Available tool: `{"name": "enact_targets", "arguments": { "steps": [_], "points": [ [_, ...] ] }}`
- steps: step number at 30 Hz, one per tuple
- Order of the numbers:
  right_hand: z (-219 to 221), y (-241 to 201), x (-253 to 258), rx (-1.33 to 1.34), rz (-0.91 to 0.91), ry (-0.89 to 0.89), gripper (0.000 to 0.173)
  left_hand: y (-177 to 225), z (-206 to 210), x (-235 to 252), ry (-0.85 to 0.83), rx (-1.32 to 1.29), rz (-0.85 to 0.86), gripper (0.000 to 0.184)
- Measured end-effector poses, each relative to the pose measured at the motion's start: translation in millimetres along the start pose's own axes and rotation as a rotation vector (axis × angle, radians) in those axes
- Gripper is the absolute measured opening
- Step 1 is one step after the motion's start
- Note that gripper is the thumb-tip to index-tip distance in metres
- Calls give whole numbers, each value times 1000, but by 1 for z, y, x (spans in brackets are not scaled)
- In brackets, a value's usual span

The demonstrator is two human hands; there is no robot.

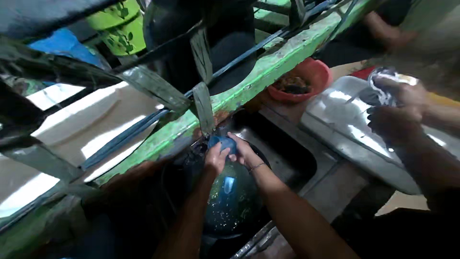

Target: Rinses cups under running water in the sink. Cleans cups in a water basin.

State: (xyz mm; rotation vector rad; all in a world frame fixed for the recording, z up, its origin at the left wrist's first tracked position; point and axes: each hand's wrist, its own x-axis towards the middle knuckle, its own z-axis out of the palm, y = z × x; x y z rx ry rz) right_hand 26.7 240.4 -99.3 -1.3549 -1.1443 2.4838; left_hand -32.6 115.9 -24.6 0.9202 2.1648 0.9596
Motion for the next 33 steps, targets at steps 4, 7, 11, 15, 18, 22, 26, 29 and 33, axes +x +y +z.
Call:
{"name": "enact_targets", "arguments": {
  "steps": [4, 7, 11, 15, 18, 22, 26, 29, 33],
  "points": [
    [17, -3, -19, -3, -340, 195, 38, -1, 15, 1, 343, -193, -42, 29],
    [21, 7, -24, -54, -580, 295, 30, 13, 10, 10, 454, -274, -239, 46],
    [21, 16, -18, -36, -630, 338, 32, 15, -5, 16, 307, -396, -295, 47],
    [24, -6, -19, 106, -267, 314, 46, 11, -6, -4, 99, -128, -41, 39],
    [30, -7, -24, 99, -229, 302, 44, -1, 3, -7, 296, -184, 27, 31],
    [31, 3, -25, -35, -489, 367, 34, -3, 4, 8, 536, -325, -96, 34],
    [26, 5, -27, -91, -527, 390, 36, 6, -6, 12, 450, -515, -195, 43],
    [27, -5, -27, 50, -324, 389, 45, 1, -6, 1, 206, -306, -20, 36],
    [27, -4, -32, 23, -315, 371, 44, -2, 0, 4, 322, -166, 30, 28]
  ]
}}
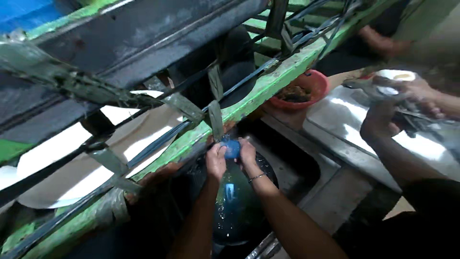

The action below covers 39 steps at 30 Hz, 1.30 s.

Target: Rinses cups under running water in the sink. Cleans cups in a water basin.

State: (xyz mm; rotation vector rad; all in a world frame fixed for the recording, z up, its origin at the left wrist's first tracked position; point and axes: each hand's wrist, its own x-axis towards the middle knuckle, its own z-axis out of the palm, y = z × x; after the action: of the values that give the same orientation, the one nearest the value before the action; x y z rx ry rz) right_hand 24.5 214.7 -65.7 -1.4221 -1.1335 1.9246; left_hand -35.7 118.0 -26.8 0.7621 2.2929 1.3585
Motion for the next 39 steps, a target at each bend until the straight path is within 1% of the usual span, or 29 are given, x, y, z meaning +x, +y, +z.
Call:
{"name": "enact_targets", "arguments": {
  "steps": [3, 5, 7, 9, 10, 12, 13, 14, 15, 16, 17, 19, 20, 21, 22, 23, 24, 25, 27, 28, 29, 30, 31, 33, 35, 36, 37, 38, 39],
  "points": [
    [-3, 5, -11, -122, -303, 32, 34, 18, -2, 14, 122, 4, -197, 43],
    [-7, 7, -10, -174, -506, 49, 29, 22, -4, 21, 80, -145, -357, 54],
    [-9, 4, -4, -150, -522, 47, 31, 20, -7, 25, -22, -242, -393, 57],
    [-12, -4, 6, -19, -260, 7, 37, 20, -7, 20, -215, -117, -185, 47],
    [-15, -7, 12, 40, -72, -48, 41, 21, -5, 16, -329, 61, -26, 40],
    [-24, -9, 27, 64, 214, -251, 42, 28, -5, 17, -621, 503, 211, 46],
    [-25, -8, 32, -5, 285, -329, 41, 32, -5, 22, -725, 635, 240, 47],
    [-25, -7, 34, -54, 333, -389, 43, 38, -6, 28, -786, 675, 186, 51],
    [-21, -8, 32, -107, 330, -382, 45, 45, -9, 36, -806, 614, 75, 52],
    [-16, -12, 27, -139, 275, -350, 46, 50, -12, 43, -776, 446, -73, 48],
    [-13, -17, 21, -176, 167, -291, 46, 49, -15, 46, -685, 198, -244, 45],
    [-9, -21, 12, -215, -188, -147, 39, 36, -14, 51, -439, -334, -482, 40],
    [-6, -16, 14, -190, -376, -105, 34, 32, -13, 54, -332, -517, -555, 41],
    [-4, -7, 17, -165, -502, -72, 31, 29, -11, 55, -280, -598, -580, 41],
    [-3, 0, 18, -139, -524, -60, 31, 32, -9, 52, -254, -559, -586, 43],
    [-2, 4, 19, -102, -438, -84, 34, 44, -5, 44, -248, -409, -552, 42],
    [-2, 4, 22, -57, -267, -138, 39, 55, 2, 34, -271, -171, -444, 41],
    [-2, 6, 29, -6, -72, -222, 41, 56, 10, 26, -337, 145, -248, 42],
    [-14, 4, 42, 33, 177, -477, 39, 31, 23, 26, -496, 653, 248, 42],
    [-16, 2, 46, -27, 246, -531, 41, 21, 22, 33, -589, 749, 395, 42],
    [-17, -1, 47, -99, 308, -552, 45, 19, 18, 40, -677, 763, 437, 44],
    [-16, -4, 44, -128, 340, -533, 47, 29, 11, 44, -755, 718, 319, 50],
    [-13, -8, 43, -123, 326, -497, 46, 47, 3, 47, -771, 625, 109, 55],
    [-4, -19, 37, -127, 177, -315, 47, 53, -2, 60, -596, 179, -238, 53],
    [-1, -17, 29, -122, -219, -163, 39, 22, -4, 78, -498, -249, -328, 46],
    [0, -10, 29, -100, -427, -125, 34, 0, -5, 88, -547, -379, -297, 45],
    [1, -4, 30, -80, -555, -97, 30, -6, -6, 87, -566, -486, -317, 45],
    [1, 1, 30, -53, -577, -85, 30, 7, -5, 75, -482, -577, -411, 44],
    [3, 5, 30, -30, -498, -93, 34, 23, -1, 62, -371, -595, -502, 39]
  ]
}}
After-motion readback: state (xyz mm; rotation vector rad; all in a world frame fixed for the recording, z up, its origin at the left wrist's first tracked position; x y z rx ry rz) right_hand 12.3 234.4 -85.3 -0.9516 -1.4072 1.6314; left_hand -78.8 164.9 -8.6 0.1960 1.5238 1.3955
